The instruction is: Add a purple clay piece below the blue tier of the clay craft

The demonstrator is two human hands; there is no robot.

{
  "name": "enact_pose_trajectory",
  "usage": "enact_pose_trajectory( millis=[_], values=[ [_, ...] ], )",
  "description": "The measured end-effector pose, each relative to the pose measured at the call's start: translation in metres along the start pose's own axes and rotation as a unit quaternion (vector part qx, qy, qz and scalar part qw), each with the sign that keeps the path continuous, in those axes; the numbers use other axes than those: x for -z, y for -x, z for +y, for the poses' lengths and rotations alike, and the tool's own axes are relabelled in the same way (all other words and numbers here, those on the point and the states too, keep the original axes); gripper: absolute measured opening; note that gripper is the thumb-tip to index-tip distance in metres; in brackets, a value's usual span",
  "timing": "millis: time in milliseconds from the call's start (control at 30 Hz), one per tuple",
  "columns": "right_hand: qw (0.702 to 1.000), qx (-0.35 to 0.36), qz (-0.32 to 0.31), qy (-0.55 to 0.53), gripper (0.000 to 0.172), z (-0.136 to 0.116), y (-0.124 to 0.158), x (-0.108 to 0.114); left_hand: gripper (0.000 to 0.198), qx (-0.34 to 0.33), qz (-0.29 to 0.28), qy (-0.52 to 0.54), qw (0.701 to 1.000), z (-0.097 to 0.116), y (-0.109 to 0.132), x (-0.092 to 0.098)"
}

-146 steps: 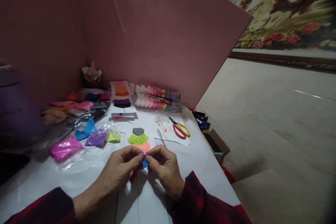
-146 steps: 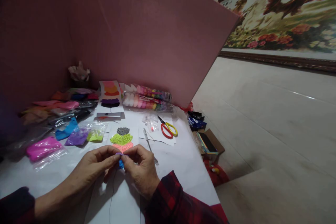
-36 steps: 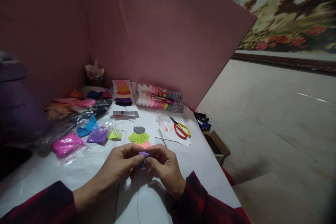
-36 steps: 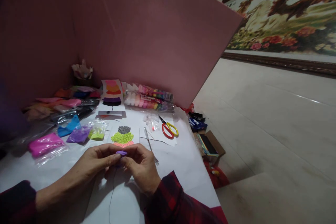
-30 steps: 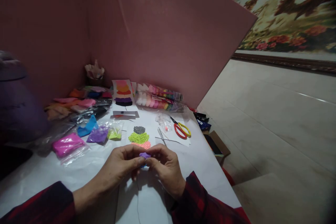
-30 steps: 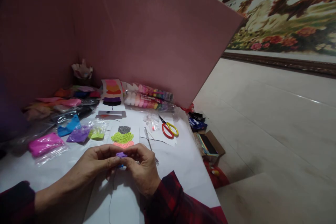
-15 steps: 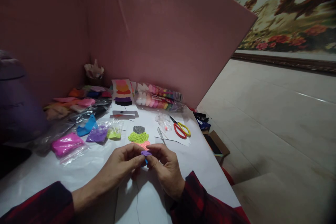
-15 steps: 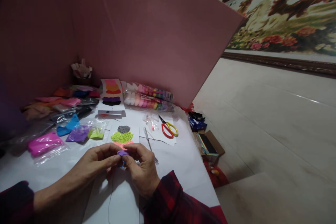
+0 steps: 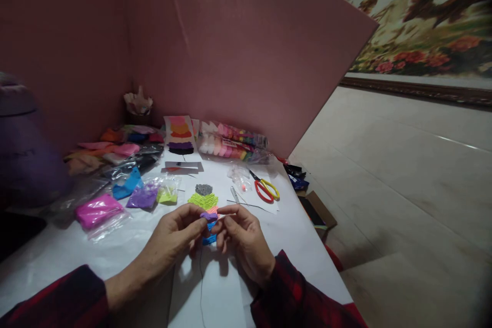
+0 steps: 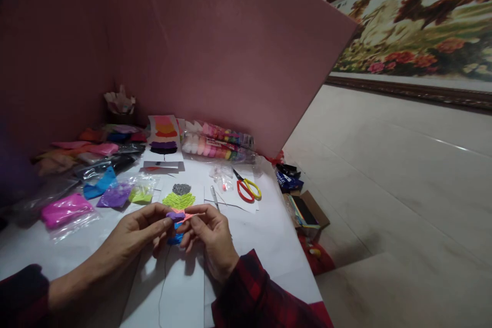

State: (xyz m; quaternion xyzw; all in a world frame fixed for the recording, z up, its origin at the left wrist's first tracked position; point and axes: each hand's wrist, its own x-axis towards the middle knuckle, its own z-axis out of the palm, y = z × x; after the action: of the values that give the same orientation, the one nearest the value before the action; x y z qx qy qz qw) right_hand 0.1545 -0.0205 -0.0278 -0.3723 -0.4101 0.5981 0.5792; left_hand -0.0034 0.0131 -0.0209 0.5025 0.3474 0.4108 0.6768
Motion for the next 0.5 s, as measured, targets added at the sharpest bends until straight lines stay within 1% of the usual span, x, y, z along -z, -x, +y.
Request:
enact_pose_trajectory(
  millis=[100,167,333,400,500],
  values=[
    [0.996,-0.051,-0.025,-0.069,0.026,-0.0035,-0.001,0.0016,0.025,0.006,0.005,-0.006,1.0,-0.0009,-0.0005,0.0011],
    [0.994,-0.065,-0.037,-0.079,0.026,-0.0032,-0.0006,0.0022,0.025,0.009,0.001,-0.01,1.0,-0.0003,-0.0004,0.0011],
    [0.999,-0.035,-0.037,0.011,0.031,0.0018,0.0016,0.0011,0.022,-0.001,-0.038,-0.007,0.999,0.0005,0.0004,0.0003],
    [0.999,-0.023,-0.023,-0.01,0.028,0.0012,0.0017,0.0005,0.021,-0.006,-0.032,0.001,0.999,0.0002,0.0005,-0.0003],
    [0.995,-0.038,-0.001,-0.097,0.022,-0.003,0.0007,0.0011,0.021,-0.008,-0.012,0.012,1.0,0.0007,0.0003,-0.0014]
  ],
)
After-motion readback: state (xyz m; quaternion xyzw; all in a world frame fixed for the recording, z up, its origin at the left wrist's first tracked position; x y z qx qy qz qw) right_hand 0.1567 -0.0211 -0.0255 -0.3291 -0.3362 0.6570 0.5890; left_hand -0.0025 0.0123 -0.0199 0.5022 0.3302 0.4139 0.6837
